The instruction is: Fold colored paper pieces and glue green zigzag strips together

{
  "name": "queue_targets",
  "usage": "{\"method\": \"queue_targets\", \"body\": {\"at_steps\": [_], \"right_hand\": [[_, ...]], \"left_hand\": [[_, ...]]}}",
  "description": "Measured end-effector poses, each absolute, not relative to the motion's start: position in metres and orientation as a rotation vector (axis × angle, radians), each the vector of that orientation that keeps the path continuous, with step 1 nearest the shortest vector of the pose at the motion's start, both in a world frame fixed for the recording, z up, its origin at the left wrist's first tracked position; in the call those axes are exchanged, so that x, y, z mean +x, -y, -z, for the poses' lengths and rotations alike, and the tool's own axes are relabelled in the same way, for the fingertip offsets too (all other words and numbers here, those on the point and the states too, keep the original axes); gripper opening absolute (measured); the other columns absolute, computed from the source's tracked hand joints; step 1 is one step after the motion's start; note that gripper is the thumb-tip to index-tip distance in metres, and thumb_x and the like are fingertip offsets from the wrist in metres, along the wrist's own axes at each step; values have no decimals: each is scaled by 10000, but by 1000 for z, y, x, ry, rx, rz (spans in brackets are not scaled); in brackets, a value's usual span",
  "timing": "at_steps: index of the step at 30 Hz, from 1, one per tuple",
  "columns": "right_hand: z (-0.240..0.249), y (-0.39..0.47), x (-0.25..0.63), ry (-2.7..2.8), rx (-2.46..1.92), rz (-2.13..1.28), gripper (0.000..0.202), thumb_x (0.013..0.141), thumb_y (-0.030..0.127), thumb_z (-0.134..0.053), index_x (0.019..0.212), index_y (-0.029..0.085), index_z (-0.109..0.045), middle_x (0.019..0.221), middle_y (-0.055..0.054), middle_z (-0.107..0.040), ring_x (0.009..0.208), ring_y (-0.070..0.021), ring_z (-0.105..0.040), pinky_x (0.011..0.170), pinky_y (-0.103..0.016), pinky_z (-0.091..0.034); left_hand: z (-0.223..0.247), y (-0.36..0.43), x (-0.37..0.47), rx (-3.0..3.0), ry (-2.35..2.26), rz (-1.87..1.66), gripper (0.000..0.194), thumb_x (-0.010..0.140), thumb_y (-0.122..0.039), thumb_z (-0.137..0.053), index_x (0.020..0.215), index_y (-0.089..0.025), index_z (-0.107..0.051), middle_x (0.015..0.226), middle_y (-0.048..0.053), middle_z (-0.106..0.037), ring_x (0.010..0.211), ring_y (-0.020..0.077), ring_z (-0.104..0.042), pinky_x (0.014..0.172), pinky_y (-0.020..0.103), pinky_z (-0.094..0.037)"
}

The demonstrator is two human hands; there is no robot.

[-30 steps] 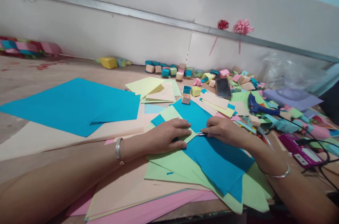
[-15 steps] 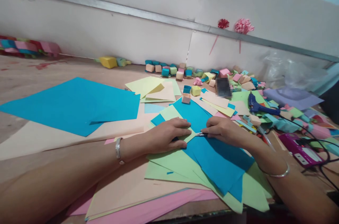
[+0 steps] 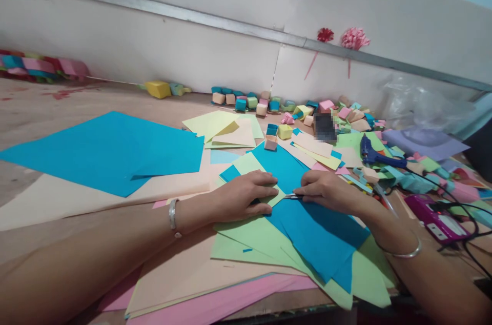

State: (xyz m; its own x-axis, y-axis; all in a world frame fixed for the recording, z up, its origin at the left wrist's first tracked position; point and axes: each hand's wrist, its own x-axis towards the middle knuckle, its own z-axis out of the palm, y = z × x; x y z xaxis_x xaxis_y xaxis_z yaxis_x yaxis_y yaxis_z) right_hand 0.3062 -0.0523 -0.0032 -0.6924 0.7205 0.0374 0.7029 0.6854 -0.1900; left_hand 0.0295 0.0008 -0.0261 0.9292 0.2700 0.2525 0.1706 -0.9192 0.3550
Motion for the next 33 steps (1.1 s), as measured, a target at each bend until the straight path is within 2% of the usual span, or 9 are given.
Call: {"method": "queue_targets", "body": {"at_steps": [14,22,33], "right_hand": [[1,57,304,2817,-1163,-218,232,948,234,-553,1090,201,-733,915,-91,-655,809,-171,-611,694,-261,-452],[10,59,292,2775,-1080,-122,220,952,240,-539,1010,177,-742,898,-110,-653,795,-186,-604,680,-274,-459],[12,60,292,2793,-1064,-131,236,957,247,-538,1074,179,-731,891,-93,-653,800,-173,-600,677,-263,-456]], "left_hand": [[27,-1,30,2778,-327,-408,399,931,-385,-581,1255,-157,-625,1387,173,-545,1278,328,-500,1080,472,-397],[28,-1,31,2775,-319,-442,382,927,-381,-588,1229,-152,-640,1371,182,-557,1263,333,-514,1068,469,-406],[29,-1,30,2763,-309,-490,356,929,-376,-584,1212,-169,-647,1360,169,-567,1240,320,-533,1065,455,-411]]}}
